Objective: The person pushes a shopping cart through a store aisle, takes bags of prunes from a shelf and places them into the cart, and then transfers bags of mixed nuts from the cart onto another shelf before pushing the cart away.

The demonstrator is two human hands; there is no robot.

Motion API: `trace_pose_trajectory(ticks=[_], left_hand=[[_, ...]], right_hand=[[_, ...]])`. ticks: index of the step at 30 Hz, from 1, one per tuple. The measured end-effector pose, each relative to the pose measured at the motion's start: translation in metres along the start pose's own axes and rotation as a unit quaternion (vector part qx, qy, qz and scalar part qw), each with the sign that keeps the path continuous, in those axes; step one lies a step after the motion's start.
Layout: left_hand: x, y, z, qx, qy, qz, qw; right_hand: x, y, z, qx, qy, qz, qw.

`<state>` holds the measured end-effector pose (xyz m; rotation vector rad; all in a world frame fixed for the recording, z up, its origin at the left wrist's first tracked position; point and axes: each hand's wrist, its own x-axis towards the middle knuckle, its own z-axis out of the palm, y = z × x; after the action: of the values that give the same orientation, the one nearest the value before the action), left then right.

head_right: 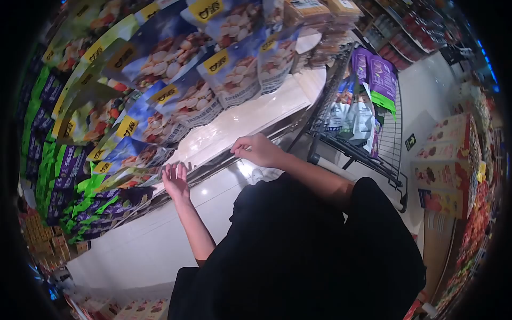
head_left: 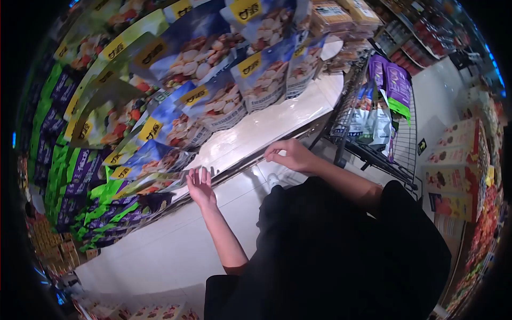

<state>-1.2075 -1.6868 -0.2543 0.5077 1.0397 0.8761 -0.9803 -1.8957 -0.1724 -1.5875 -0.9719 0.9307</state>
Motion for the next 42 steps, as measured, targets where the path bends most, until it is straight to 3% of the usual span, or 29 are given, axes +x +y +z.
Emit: trace_pose_trajectory(ticks=[3,5,9,11,12,14,15,17,18,19,21,22,25,29,35,37,39,41,42], left_hand=[[0.016,0.004,-0.003,0.064,0.083,0.072,0.992],[0.026,0.009,-0.012,0.044,0.118,0.048,0.991],[0.013,-0.001,-0.002,0.146,0.085,0.068,0.983],[-0.004,-0.008,0.017,0.172,0.120,0.081,0.974],[-0.015,-0.014,0.027,0.190,0.088,0.096,0.973],[-0.043,-0.033,0.054,0.219,0.019,0.095,0.971],[-0.056,-0.045,0.067,0.241,-0.017,0.086,0.967],[-0.080,-0.081,0.090,0.262,-0.073,0.046,0.961],[-0.096,-0.099,0.101,0.289,-0.111,0.029,0.950],[-0.112,-0.117,0.111,0.315,-0.150,0.012,0.937],[-0.143,-0.147,0.127,0.357,-0.206,-0.011,0.911],[-0.156,-0.158,0.132,0.365,-0.236,-0.011,0.900],[-0.187,-0.178,0.140,0.403,-0.285,-0.009,0.870],[-0.205,-0.177,0.142,0.447,-0.308,0.021,0.840],[-0.237,-0.160,0.182,0.464,-0.345,0.092,0.810],[-0.244,-0.158,0.206,0.399,-0.442,-0.011,0.803],[-0.253,-0.166,0.229,0.287,-0.478,-0.119,0.822],[-0.256,-0.178,0.243,0.208,-0.498,-0.143,0.830],[-0.254,-0.179,0.249,0.205,-0.497,-0.140,0.832]], right_hand=[[-0.048,0.028,-0.065,0.075,0.171,0.045,0.981],[-0.079,0.040,-0.108,0.105,0.313,0.046,0.943],[-0.147,0.093,-0.193,0.014,0.489,0.100,0.867],[-0.172,0.097,-0.223,0.027,0.507,0.170,0.845],[-0.182,0.107,-0.239,0.029,0.510,0.167,0.843],[-0.197,0.139,-0.266,-0.087,0.470,0.281,0.832],[-0.201,0.156,-0.276,-0.082,0.473,0.279,0.831],[-0.205,0.187,-0.290,-0.289,0.495,0.321,0.753],[-0.205,0.194,-0.297,-0.259,0.460,0.380,0.759],[-0.205,0.201,-0.300,-0.253,0.464,0.377,0.761],[-0.200,0.211,-0.304,-0.201,0.348,0.464,0.789],[-0.200,0.210,-0.299,-0.221,0.352,0.465,0.782],[-0.208,0.222,-0.295,-0.290,0.395,0.386,0.782],[-0.216,0.194,-0.288,-0.219,0.444,0.313,0.811],[-0.240,0.063,-0.269,-0.071,0.504,0.194,0.838],[-0.243,0.024,-0.249,-0.097,0.494,0.170,0.847],[-0.236,-0.008,-0.216,-0.078,0.542,0.036,0.836],[-0.233,-0.032,-0.188,-0.258,0.448,-0.059,0.854],[-0.228,-0.045,-0.170,-0.262,0.410,-0.086,0.870]])
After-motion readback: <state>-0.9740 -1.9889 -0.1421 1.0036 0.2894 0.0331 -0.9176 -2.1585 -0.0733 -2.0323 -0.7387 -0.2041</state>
